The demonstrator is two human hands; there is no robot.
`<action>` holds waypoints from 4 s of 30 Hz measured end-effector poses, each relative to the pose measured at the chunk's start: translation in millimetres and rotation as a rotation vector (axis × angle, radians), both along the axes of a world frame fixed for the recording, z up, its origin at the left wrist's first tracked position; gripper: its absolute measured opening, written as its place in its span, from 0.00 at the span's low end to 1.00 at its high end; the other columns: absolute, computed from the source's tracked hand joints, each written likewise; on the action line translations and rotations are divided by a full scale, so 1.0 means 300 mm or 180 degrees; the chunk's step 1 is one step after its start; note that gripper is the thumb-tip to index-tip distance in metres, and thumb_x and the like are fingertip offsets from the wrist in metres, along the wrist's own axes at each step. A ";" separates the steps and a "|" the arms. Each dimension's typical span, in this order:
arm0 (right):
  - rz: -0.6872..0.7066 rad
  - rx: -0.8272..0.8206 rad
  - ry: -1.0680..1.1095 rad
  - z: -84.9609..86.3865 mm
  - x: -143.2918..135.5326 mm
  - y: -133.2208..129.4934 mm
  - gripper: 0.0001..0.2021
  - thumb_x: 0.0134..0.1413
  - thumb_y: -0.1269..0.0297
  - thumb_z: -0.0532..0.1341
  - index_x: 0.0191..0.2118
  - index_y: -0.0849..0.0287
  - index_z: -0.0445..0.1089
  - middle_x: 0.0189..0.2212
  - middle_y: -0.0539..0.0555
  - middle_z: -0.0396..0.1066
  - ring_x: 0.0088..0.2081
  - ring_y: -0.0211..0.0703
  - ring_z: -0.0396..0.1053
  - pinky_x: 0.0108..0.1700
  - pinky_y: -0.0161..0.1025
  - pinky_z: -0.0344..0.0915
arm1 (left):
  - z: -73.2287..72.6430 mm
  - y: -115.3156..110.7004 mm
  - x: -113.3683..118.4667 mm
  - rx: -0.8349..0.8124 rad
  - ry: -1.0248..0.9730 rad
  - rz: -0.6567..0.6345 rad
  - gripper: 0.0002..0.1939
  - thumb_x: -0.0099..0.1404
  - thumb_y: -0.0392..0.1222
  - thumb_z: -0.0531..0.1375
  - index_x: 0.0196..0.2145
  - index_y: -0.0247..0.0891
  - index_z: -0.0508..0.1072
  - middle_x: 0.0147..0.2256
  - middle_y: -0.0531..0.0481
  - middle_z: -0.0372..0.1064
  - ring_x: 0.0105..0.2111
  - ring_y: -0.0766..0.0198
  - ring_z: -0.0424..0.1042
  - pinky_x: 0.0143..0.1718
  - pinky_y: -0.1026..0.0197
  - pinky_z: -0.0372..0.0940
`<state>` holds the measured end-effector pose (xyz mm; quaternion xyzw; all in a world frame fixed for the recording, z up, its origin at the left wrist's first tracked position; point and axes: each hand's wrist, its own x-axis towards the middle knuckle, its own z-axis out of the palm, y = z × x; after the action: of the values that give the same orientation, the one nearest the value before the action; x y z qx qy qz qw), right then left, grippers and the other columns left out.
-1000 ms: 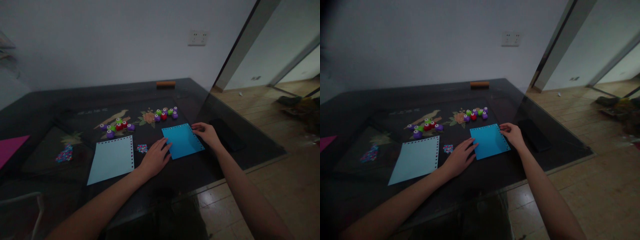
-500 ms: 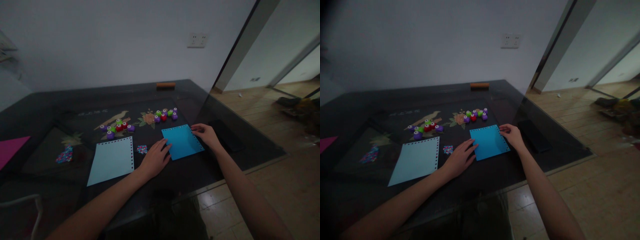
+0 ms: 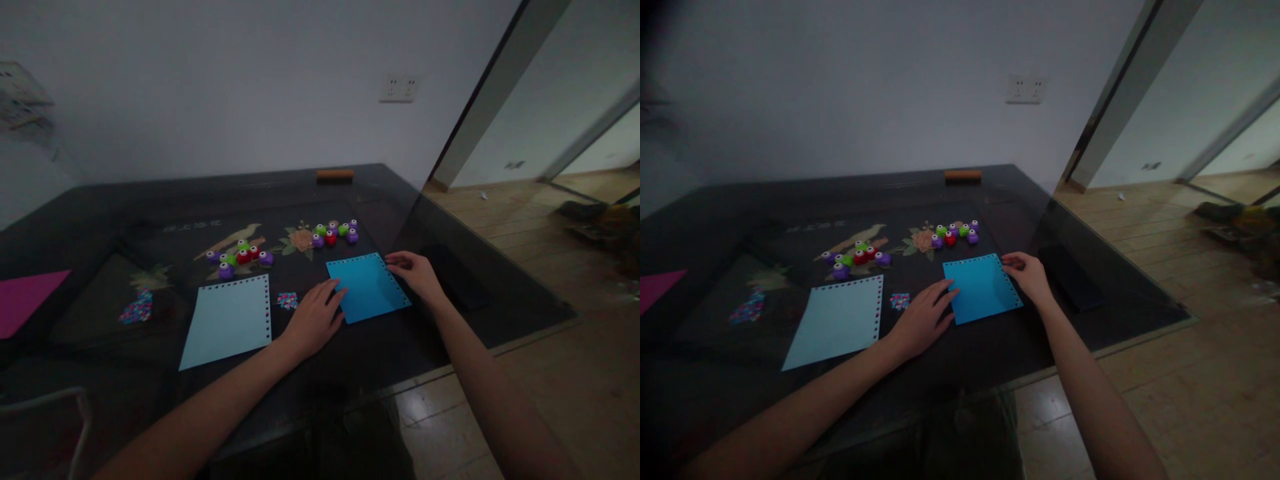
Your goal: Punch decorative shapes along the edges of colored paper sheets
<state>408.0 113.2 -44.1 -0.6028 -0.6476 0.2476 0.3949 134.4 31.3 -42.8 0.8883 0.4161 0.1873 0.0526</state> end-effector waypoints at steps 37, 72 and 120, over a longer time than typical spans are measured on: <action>0.2135 0.0747 -0.1993 0.092 -0.857 -0.015 0.19 0.54 0.63 0.62 0.51 0.65 0.69 0.48 0.64 0.69 0.51 0.54 0.64 0.51 0.49 0.63 | 0.077 0.035 -0.754 -0.0469 0.0013 0.1335 0.25 0.59 0.52 0.58 0.52 0.40 0.65 0.50 0.42 0.66 0.50 0.50 0.65 0.52 0.48 0.60; 0.2145 0.0747 -0.1709 0.065 -0.859 -0.021 0.16 0.47 0.62 0.67 0.42 0.59 0.66 0.42 0.57 0.68 0.46 0.50 0.64 0.44 0.44 0.63 | 0.076 0.035 -0.736 -0.0412 0.0128 0.1232 0.25 0.54 0.51 0.64 0.46 0.37 0.65 0.45 0.43 0.65 0.46 0.50 0.64 0.49 0.50 0.60; 0.1760 -0.0883 0.1286 0.189 -0.708 0.005 0.03 0.48 0.68 0.63 0.26 0.59 0.69 0.24 0.51 0.70 0.26 0.38 0.66 0.30 0.38 0.62 | 0.108 -0.007 -0.615 -0.2696 -0.3286 0.1757 0.21 0.51 0.53 0.65 0.34 0.32 0.74 0.29 0.46 0.76 0.25 0.61 0.73 0.27 0.61 0.68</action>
<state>195.5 114.6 12.5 -0.3918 -0.6552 0.5445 0.3475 -50.2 29.1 -10.4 0.4525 0.5843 0.4121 0.5329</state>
